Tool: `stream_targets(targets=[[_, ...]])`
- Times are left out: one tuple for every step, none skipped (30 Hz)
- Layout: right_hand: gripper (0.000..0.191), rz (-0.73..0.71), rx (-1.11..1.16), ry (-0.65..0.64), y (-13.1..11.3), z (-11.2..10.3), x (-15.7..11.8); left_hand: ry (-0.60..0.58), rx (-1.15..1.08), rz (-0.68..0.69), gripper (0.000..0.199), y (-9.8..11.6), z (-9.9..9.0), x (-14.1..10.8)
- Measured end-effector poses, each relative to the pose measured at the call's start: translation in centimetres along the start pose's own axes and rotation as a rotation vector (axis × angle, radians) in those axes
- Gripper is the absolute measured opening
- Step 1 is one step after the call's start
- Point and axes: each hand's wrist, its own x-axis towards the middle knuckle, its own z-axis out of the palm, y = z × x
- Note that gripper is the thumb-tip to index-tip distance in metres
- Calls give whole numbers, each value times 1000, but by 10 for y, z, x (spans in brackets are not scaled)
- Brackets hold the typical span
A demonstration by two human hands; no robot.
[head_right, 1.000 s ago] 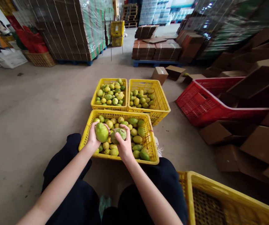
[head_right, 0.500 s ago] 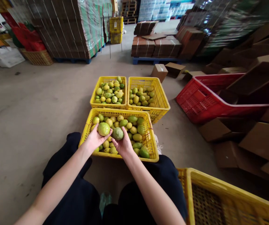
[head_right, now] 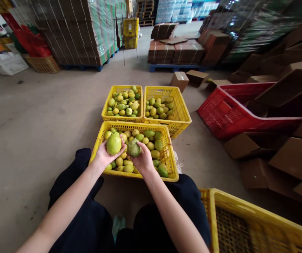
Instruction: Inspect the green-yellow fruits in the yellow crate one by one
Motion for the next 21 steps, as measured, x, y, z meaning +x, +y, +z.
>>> stream_targets(targets=[[19, -4, -11, -20, -2, 0, -1, -15, -5, -7, 44, 0, 1, -1], [23, -14, -25, -41, -5, -1, -2, -18, -6, -11, 44, 0, 1, -2], [27, -31, -42, -63, -6, -1, -3, -13, -6, -12, 44, 0, 2, -3], [30, -53, -59, -83, -8, -1, -4, -6, -5, -13, 44, 0, 3, -4], [33, -76, -74, -100, -9, -1, -5, -4, -2, -11, 43, 0, 3, -5], [33, -97, -89, -111, -9, -1, -6, -7, 6, -4, 42, 0, 3, -5], [32, -116, -105, -117, -9, 0, -7, -13, 20, 10, 41, 0, 3, -4], [31, -134, -124, -119, -9, 1, -8, -16, 36, 37, 39, 0, 3, -4], [30, -154, -147, -119, -8, 2, -8, -10, 57, 65, 36, 0, 3, -3], [31, -179, -172, -117, -6, 3, -9, 3, 80, 90, 32, -1, 2, -1], [33, -206, -198, -112, -4, 4, -9, 19, 106, 103, 28, -2, 2, 0], [36, -238, -220, -104, -2, 4, -8, 33, 130, 107, 25, -4, 1, 2], [37, -276, -236, -91, 1, 4, -7, 43, 151, 106, 24, -6, 0, 4], [37, -322, -250, -71, 4, 4, -6, 46, 169, 105, 24, -8, -1, 5], [37, -370, -266, -45, 7, 4, -5, 43, 182, 111, 25, -10, -2, 7], [36, -419, -288, -15, 10, 3, -4, 39, 188, 129, 26, -13, -3, 8], [36, -468, -315, 12, 13, 2, -2, 36, 192, 152, 26, -15, -4, 9], [36, -517, -345, 34, 16, 1, 0, 34, 194, 174, 26, -18, -4, 10], [35, -555, -372, 50, 18, 0, 2, 32, 196, 190, 26, -20, -5, 11], [34, -574, -380, 61, 21, -1, 5, 32, 196, 203, 26, -22, -6, 12], [32, -576, -368, 67, 23, -3, 7, 37, 192, 212, 26, -23, -7, 14]])
